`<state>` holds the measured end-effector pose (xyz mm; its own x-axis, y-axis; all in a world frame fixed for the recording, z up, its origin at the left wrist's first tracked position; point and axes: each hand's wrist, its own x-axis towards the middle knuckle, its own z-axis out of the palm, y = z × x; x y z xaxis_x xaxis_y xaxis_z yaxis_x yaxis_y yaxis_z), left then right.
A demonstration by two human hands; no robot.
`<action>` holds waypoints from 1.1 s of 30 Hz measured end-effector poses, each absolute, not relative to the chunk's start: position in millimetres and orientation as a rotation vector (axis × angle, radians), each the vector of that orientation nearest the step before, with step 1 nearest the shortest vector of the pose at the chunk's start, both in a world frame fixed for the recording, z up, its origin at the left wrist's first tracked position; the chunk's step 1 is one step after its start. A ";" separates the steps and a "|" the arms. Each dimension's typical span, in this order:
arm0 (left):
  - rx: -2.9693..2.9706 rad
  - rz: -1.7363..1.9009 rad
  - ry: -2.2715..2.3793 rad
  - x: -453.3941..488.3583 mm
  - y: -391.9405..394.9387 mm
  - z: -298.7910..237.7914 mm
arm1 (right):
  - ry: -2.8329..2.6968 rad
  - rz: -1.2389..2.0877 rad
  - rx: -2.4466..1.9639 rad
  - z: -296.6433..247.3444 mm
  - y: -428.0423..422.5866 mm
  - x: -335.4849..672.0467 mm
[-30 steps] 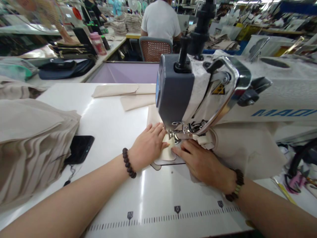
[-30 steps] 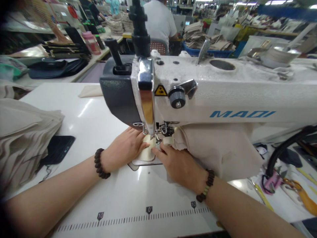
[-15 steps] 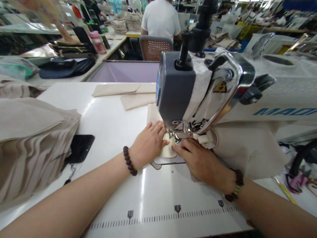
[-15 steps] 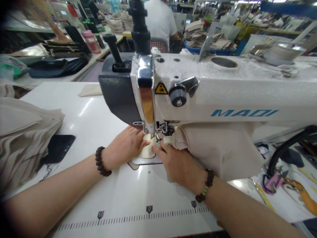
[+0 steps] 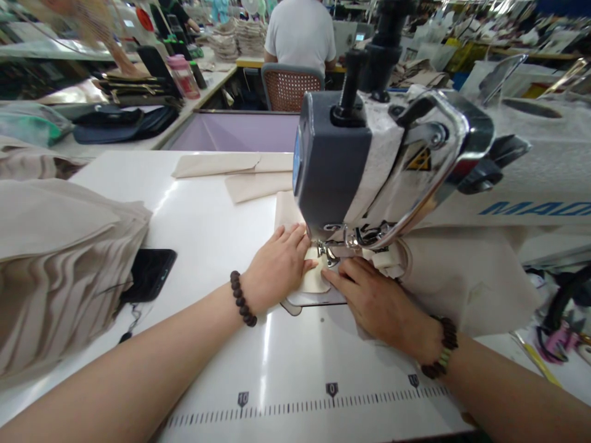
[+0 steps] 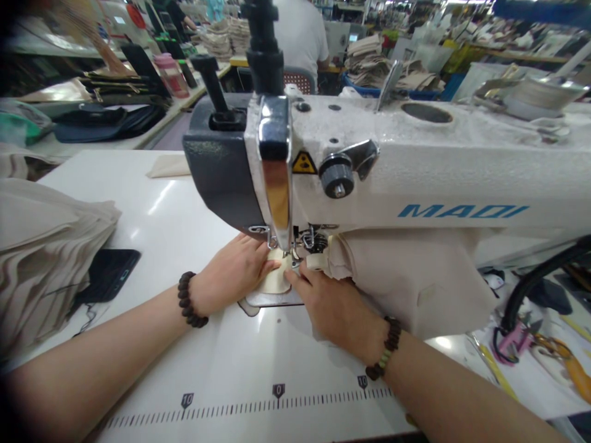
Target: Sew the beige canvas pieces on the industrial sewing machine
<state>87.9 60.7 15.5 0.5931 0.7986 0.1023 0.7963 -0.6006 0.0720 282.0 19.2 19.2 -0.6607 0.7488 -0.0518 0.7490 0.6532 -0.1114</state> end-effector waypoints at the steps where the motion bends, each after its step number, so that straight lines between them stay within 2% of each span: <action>1: 2.789 0.195 1.390 87.7 61.3 15.1 | 2.856 -0.189 1.288 18.7 19.4 281.6; 9: 2.834 0.273 1.304 85.1 56.9 15.0 | 2.908 -0.201 1.262 17.6 20.0 284.5; 16: 2.835 0.200 0.889 83.3 28.7 27.9 | 3.168 -0.228 1.020 14.4 21.2 292.4; 33: 2.681 0.352 1.008 85.1 40.6 11.3 | 2.848 -0.115 1.255 19.2 18.8 281.4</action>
